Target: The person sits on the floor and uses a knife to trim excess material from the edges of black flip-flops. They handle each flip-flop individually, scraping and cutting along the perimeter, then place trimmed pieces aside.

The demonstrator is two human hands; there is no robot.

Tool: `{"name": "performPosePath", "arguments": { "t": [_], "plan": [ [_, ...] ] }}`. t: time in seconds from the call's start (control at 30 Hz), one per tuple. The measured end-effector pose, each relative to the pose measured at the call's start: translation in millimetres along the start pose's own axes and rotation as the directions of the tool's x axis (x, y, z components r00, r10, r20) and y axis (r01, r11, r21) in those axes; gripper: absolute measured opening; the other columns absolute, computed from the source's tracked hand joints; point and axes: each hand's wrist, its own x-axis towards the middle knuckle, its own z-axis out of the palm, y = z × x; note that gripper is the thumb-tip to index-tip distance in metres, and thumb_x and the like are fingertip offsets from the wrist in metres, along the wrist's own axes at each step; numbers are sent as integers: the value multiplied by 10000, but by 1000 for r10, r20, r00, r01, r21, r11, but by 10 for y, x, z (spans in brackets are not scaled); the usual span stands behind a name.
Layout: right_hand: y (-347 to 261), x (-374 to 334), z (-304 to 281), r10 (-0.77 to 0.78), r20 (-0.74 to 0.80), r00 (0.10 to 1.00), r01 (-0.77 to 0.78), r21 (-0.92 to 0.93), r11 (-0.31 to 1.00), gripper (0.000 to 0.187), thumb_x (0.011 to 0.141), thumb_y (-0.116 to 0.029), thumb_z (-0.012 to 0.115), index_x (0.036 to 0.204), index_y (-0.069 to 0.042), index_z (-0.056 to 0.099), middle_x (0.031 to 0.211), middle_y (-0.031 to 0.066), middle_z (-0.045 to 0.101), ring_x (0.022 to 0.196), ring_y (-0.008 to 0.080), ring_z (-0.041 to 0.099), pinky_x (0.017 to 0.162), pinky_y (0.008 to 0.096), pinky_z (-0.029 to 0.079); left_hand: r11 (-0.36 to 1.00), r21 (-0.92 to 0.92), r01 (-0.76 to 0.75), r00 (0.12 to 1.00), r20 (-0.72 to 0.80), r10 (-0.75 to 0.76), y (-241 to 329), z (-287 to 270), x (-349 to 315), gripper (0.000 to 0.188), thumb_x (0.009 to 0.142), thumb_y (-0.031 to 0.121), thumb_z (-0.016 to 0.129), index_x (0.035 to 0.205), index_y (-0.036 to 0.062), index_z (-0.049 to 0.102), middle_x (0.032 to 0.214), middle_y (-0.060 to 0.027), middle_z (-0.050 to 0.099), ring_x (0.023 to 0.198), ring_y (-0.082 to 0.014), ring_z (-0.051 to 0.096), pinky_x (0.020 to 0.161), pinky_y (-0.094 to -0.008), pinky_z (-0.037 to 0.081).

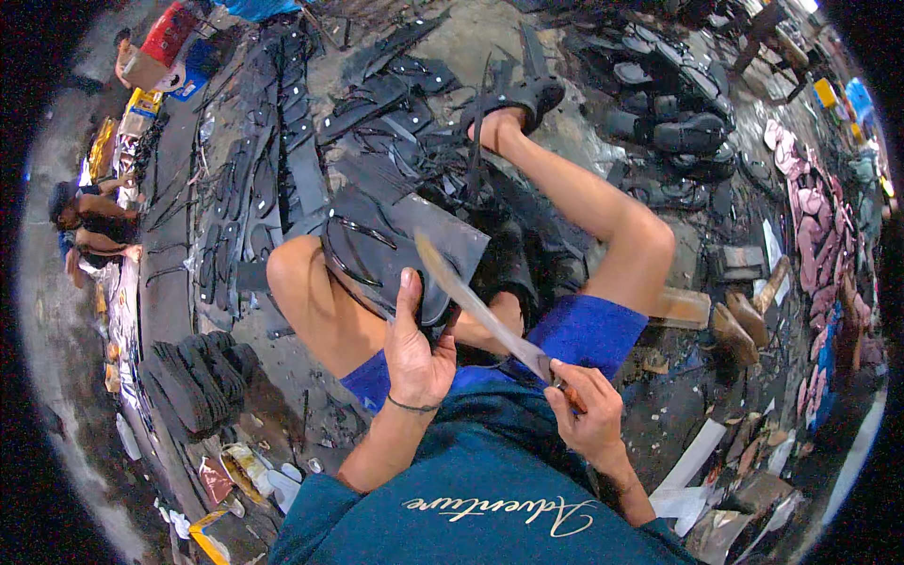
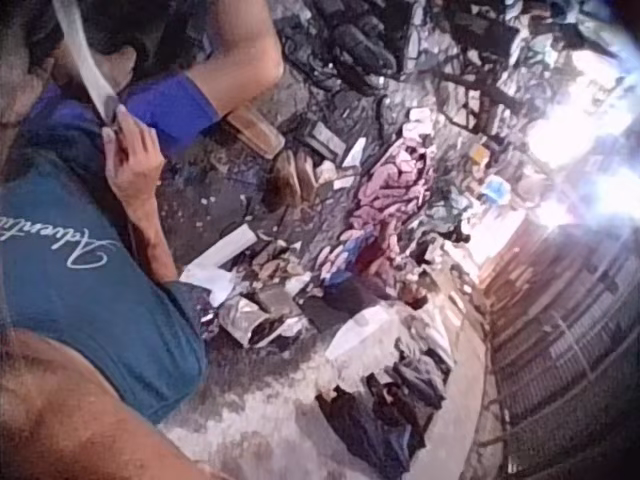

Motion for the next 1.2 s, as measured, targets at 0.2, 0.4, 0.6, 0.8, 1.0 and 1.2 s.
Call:
{"name": "performPosePath", "arguments": {
  "t": [0.2,0.4,0.6,0.8,1.0,1.2],
  "plan": [
    [-40,-7,0,-60,-36,998,52,-197,979,320,831,-158,763,1130,-60,702,953,115,714,729,259,661,635,349,547,982,185,30,999,10,-32,-161,-240,-67,287,963,335,629,1196,167,634,1130,12,680,977,-146,662,793,-331,560],
    [-294,287,6,160,287,944,-183,55,982,290,894,-226,710,1130,-58,693,823,123,692,642,261,662,590,364,538,963,270,20,999,39,-31,-179,-729,-211,337,975,266,573,1290,150,543,1151,-22,659,1056,-234,646,878,-458,553],
    [-270,400,279,131,342,931,-210,204,956,289,912,-230,694,1134,-46,690,771,134,666,591,251,639,552,361,521,969,247,6,989,142,-42,-95,-878,-202,350,982,292,572,1277,105,554,1158,-48,671,1026,-218,664,833,-416,572],
    [-259,583,524,75,338,938,-166,250,954,254,902,-220,673,1025,-1,709,775,166,672,614,314,651,571,402,528,967,254,0,988,147,-38,-43,-909,-184,391,962,280,609,1279,71,515,1071,-66,659,901,-193,668,658,-341,572],
    [20,631,1061,82,362,929,-129,108,986,267,859,-211,650,984,18,705,803,184,674,708,378,663,650,440,534,987,151,52,986,149,-75,-66,-900,-261,377,1001,352,553,1229,53,573,1102,-79,688,954,-188,698,623,-309,630],
    [102,960,1789,39,140,989,-144,900,411,361,892,-212,654,1212,-45,650,960,169,665,886,279,673,740,341,543,995,-14,95,983,157,-91,-31,-791,-257,384,1002,331,562,1254,42,558,1125,-102,680,957,-211,703,625,-330,636]
  ]
}}
